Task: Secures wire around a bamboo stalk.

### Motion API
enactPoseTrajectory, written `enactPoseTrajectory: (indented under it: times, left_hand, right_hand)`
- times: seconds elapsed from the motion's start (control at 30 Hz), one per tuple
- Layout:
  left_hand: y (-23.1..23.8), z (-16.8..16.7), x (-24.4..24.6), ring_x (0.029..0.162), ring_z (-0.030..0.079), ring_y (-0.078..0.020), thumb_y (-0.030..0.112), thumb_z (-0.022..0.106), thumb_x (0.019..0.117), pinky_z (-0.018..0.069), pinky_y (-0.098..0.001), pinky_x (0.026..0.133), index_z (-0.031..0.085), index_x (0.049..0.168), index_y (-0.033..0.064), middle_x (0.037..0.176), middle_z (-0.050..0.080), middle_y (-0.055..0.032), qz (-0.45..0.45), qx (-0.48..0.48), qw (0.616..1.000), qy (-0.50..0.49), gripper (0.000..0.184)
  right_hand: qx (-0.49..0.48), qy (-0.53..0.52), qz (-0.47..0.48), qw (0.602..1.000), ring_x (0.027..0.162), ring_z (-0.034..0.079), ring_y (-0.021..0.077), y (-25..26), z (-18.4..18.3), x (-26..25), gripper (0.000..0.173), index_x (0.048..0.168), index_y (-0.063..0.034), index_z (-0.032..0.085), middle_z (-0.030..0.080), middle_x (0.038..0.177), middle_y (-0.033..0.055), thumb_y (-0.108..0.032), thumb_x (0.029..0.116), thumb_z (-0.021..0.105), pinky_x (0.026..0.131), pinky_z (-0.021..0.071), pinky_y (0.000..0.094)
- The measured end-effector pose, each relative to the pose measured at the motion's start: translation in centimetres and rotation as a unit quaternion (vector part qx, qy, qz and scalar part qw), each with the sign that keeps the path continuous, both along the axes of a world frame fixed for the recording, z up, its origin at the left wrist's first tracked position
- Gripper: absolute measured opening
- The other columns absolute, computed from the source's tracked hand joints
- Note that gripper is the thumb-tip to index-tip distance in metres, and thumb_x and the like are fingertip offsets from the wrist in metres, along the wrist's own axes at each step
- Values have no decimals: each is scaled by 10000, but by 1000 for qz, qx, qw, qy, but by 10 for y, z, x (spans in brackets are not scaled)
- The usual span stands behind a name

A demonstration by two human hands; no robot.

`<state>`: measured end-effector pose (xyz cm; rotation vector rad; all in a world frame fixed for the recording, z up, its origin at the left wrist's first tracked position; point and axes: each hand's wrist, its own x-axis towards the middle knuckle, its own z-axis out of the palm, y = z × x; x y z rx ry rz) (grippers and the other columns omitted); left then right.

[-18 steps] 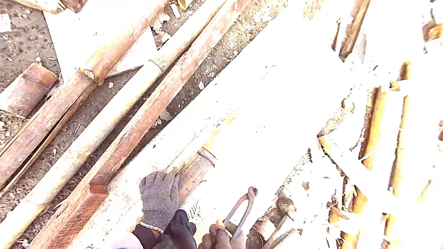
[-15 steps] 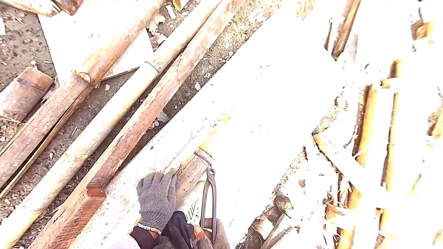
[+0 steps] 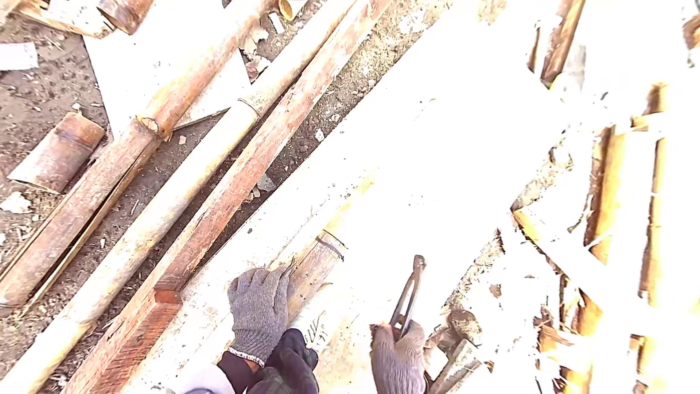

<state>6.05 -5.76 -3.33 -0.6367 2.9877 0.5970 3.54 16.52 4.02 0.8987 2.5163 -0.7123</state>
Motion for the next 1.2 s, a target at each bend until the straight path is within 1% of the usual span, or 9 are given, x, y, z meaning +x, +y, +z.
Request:
enactPoseTrajectory:
  times: [0.07,0.2,0.27,0.37,0.5,0.73,0.83,0.97,1.2]
  left_hand:
    - [-4,4,-2,1121,675,-289,414,395,1058,451,-612,1010,790,1138,282,1072,764,-13,8,25,999,24,425]
    - [-23,40,-25,1099,661,-193,331,426,1064,487,-487,1029,777,1077,157,1053,740,-6,59,229,967,96,392]
    - [-30,62,-43,978,690,-150,266,420,1074,574,-377,915,749,1093,127,987,733,1,131,426,888,113,358]
    - [-34,83,-65,897,689,-234,271,331,1108,593,-436,873,655,1206,49,968,690,-110,208,662,712,105,404]
    - [-23,98,-77,894,682,-217,282,368,1109,588,-419,888,654,1212,79,975,676,-93,242,788,563,49,366]
    - [-6,99,-80,957,706,-248,269,358,1124,600,-395,873,622,1265,1,1097,700,-181,243,764,595,-56,402]
    - [-3,101,-78,993,697,-230,269,334,1128,598,-376,883,637,1257,0,1112,701,-164,211,757,614,-69,424]
    - [0,101,-78,778,677,-193,277,333,1127,598,-332,685,656,1182,9,994,688,-142,203,764,607,-80,423]
    - [-13,99,-80,908,700,-203,325,422,1111,598,-344,785,651,1256,73,1077,706,-114,250,738,609,-150,371]
  right_hand:
    - [86,-7,8,996,876,680,487,16,-19,-8,608,1462,3,444,674,1031,302,-241,948,658,742,529,684]
    - [105,-20,23,994,930,680,479,40,-43,-12,688,1495,-56,434,670,1122,285,-242,904,733,776,527,682]
    - [102,-44,37,993,1040,657,484,42,-40,-10,769,1509,-79,446,630,1244,291,-294,853,784,837,522,680]
    - [37,3,78,996,1178,583,509,25,-22,-11,739,1459,-70,535,541,1378,320,-390,838,777,908,493,687]
    - [-177,167,196,950,1117,669,238,-13,15,-28,629,1393,-10,576,598,1377,189,-429,931,651,881,605,413]
    - [-153,273,411,856,1231,620,212,-45,32,-60,451,1235,-256,730,693,1271,20,-575,935,625,995,528,498]
    - [-134,265,418,859,1151,652,183,-52,31,-61,427,1197,-267,748,719,1193,-13,-575,928,627,957,542,470]
    - [-125,268,411,863,1066,675,150,-55,24,-60,312,1124,-293,780,740,1105,-44,-508,946,642,892,564,412]
    - [-269,169,418,851,1094,673,97,-32,17,-66,317,1216,-182,743,713,1189,12,-324,934,714,919,596,284]
